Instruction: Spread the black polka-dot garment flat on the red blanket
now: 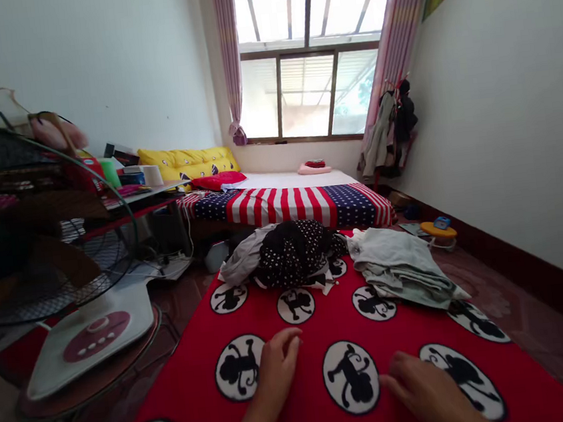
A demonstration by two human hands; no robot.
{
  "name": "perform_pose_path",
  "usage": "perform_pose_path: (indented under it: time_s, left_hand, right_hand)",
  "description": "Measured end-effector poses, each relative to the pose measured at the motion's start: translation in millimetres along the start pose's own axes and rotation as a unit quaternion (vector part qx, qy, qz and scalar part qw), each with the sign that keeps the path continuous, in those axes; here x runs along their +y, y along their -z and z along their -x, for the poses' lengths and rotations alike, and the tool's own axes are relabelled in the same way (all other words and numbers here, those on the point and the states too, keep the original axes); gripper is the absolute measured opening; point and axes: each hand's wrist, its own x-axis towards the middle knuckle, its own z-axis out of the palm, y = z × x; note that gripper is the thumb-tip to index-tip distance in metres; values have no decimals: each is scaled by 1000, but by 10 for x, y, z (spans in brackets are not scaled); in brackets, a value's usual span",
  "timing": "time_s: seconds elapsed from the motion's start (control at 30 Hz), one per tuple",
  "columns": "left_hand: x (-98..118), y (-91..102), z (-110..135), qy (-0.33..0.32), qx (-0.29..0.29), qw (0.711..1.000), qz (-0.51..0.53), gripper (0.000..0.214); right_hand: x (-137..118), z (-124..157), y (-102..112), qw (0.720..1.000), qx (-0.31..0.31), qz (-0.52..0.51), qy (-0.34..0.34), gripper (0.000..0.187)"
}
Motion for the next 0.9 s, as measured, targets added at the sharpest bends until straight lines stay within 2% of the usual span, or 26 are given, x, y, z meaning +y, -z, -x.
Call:
perform_pose_path:
  time_s: [0.03, 0.1, 0.17, 0.23, 0.33, 0.43, 0.5, 0.57, 0.63, 0.73, 0.8, 0.83, 0.9]
  left_hand:
    - [-65, -83, -167, -10, 18, 999, -33, 31]
    - [-196, -198, -371, -21, 31, 995, -88, 31]
    - [-306, -238, -435, -33, 24, 993, -113, 29]
    - [-379, -225, -427, -43, 15, 994, -103, 28]
    - [-426, -184, -405, -41, 22, 996, -76, 26]
    - [-434, -175, -422, -37, 26, 997, -70, 25]
    - [-433, -182, -437, -37, 22, 996, -73, 25]
    - [-431, -192, -444, -34, 21, 996, -77, 25]
    - [-431, -198, -444, -33, 23, 996, -78, 26]
    - [-446, -204, -445, -34, 31, 997, -60, 26]
    - [-471, -202, -455, -25, 54, 998, -17, 27]
    - [-488, -195, -460, -13, 75, 997, 16, 30]
    - [-527, -168, -468, 15, 138, 986, 94, 42]
  right_hand:
    - [-74, -218, 196, 1000, -16, -5, 3, 27]
    - [-239, -733, 575, 999, 10, -21, 40, 16]
    - [-427, -1308, 889, 996, 56, -28, 62, 19]
    - [-623, -1881, 1096, 993, 93, -39, 53, 22]
    - [-875, -2609, 1188, 991, 120, -49, 27, 35]
    - [-1034, -3060, 1090, 990, 124, -67, -17, 65]
    - [-1087, -3194, 975, 988, 117, -84, -48, 87]
    - [-1105, -3224, 852, 985, 113, -109, -74, 95]
    - [-1095, -3187, 749, 979, 118, -140, -93, 87]
    - [-1045, -3060, 716, 963, 144, -205, -101, 56]
    - [-999, -2911, 819, 945, 170, -263, -94, 36]
    - [-972, -2800, 905, 934, 185, -293, -89, 32]
    - [-902, -2471, 1101, 908, 218, -348, -80, 39]
